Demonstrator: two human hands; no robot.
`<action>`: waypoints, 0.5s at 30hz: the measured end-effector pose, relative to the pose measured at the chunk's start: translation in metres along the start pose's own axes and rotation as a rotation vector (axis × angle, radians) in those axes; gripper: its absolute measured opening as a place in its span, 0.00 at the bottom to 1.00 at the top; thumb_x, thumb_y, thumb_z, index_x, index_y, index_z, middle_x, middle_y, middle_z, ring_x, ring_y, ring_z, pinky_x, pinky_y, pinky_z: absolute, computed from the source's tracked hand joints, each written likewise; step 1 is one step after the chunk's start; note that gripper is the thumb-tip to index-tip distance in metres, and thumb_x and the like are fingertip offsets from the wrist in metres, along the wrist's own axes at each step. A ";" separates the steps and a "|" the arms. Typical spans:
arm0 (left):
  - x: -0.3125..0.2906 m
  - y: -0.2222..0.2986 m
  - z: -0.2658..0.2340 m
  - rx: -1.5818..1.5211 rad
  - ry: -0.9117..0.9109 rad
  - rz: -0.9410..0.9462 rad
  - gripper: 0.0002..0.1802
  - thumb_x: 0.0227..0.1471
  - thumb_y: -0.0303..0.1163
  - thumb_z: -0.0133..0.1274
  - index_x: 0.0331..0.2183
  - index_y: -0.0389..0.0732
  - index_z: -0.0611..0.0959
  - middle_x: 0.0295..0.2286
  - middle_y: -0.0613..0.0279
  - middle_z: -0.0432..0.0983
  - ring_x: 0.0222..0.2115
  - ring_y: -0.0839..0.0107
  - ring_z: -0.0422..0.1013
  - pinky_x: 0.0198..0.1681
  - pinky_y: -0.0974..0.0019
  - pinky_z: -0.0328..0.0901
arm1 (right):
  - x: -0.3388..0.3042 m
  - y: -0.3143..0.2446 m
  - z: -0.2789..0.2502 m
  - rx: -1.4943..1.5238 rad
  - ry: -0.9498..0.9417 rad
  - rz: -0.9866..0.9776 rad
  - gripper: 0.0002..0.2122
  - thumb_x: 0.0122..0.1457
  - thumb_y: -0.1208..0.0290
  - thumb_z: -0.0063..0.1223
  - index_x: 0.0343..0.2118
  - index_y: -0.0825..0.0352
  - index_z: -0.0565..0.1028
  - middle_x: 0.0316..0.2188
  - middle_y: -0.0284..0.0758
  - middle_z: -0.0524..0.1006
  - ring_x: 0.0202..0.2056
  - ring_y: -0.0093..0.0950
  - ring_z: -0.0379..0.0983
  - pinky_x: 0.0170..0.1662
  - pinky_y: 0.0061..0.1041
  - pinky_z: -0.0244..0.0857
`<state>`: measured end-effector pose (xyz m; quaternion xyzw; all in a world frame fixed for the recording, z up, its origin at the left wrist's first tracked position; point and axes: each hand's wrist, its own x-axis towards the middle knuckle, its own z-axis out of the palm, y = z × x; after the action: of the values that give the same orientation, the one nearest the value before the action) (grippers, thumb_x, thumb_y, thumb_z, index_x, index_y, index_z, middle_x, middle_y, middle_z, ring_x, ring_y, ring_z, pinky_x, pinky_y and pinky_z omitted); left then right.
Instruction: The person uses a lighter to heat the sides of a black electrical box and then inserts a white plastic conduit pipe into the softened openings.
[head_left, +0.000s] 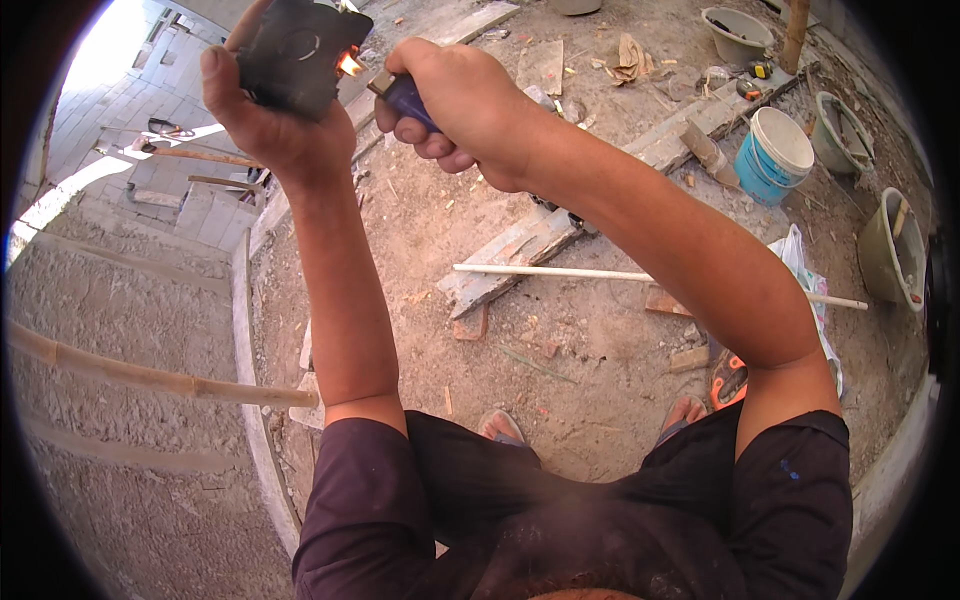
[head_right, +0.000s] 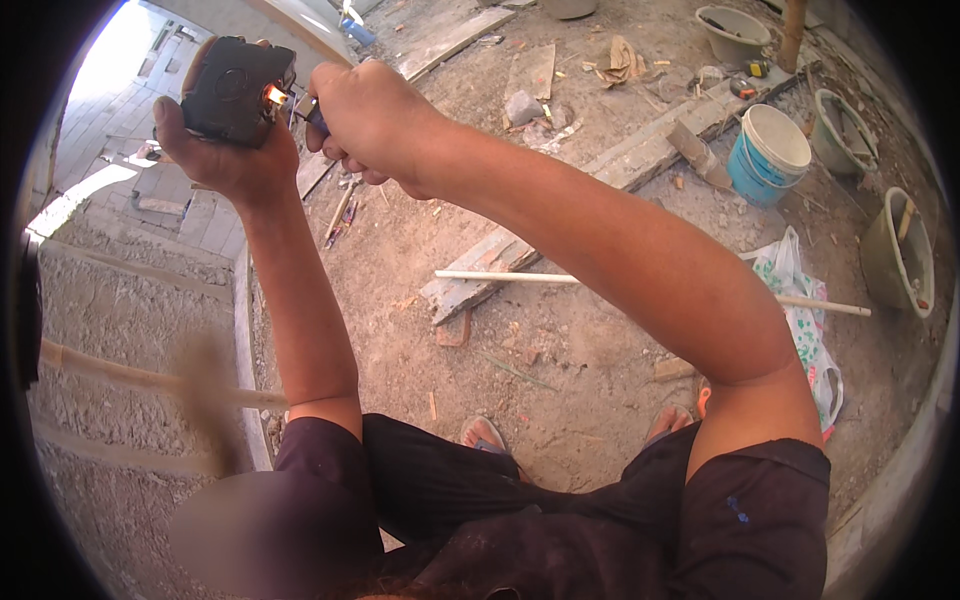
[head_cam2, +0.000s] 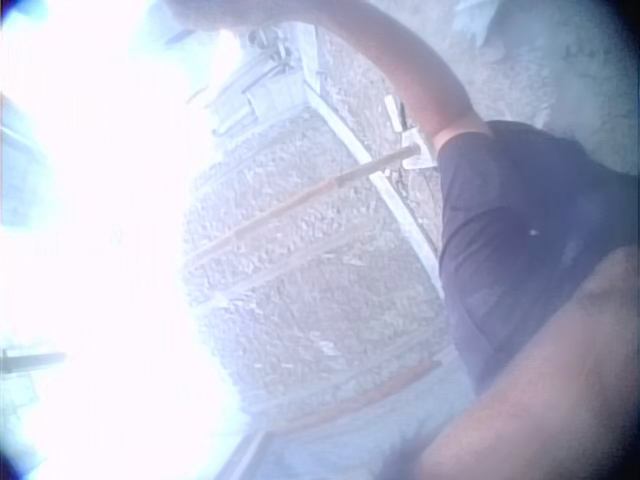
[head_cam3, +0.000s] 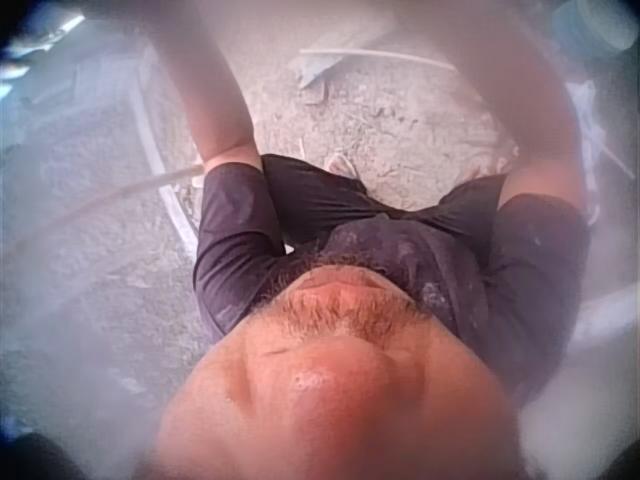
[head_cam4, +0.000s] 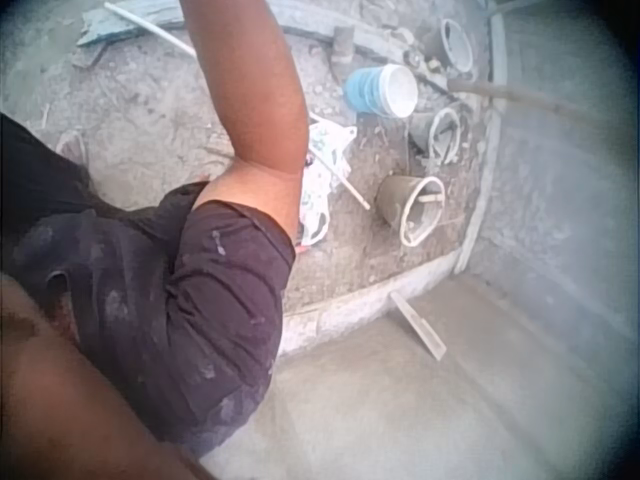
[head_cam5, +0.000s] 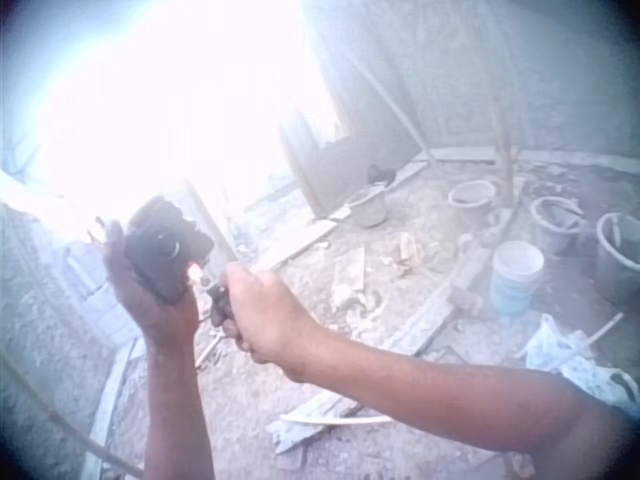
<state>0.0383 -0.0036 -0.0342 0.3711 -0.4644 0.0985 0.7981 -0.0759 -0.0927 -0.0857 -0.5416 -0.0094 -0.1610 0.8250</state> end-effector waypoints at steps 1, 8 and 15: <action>0.000 0.000 0.002 0.018 -0.010 0.005 0.36 0.56 0.55 0.42 0.44 0.28 0.79 0.35 0.50 0.79 0.37 0.58 0.76 0.45 0.55 0.69 | 0.000 0.001 -0.001 0.014 0.009 -0.012 0.19 0.62 0.57 0.40 0.22 0.67 0.72 0.13 0.26 0.65 0.13 0.15 0.56 0.13 0.16 0.48; -0.002 -0.008 -0.015 0.136 -0.005 -0.210 0.35 0.57 0.55 0.43 0.49 0.32 0.73 0.43 0.50 0.76 0.44 0.53 0.74 0.51 0.45 0.68 | 0.030 0.088 -0.094 -1.047 0.147 -0.386 0.21 0.58 0.50 0.55 0.21 0.65 0.75 0.12 0.27 0.66 0.15 0.19 0.61 0.22 0.26 0.59; 0.006 -0.008 -0.062 -0.249 0.002 -0.553 0.29 0.62 0.59 0.40 0.45 0.42 0.76 0.36 0.60 0.77 0.37 0.65 0.74 0.42 0.57 0.70 | -0.043 0.268 -0.186 -1.578 -0.165 -0.028 0.15 0.54 0.57 0.61 0.34 0.66 0.79 0.31 0.45 0.80 0.36 0.45 0.77 0.40 0.43 0.70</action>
<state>0.0872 0.0316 -0.0517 0.3826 -0.3532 -0.1800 0.8346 -0.0724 -0.1516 -0.4097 -0.9765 0.0395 -0.0897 0.1919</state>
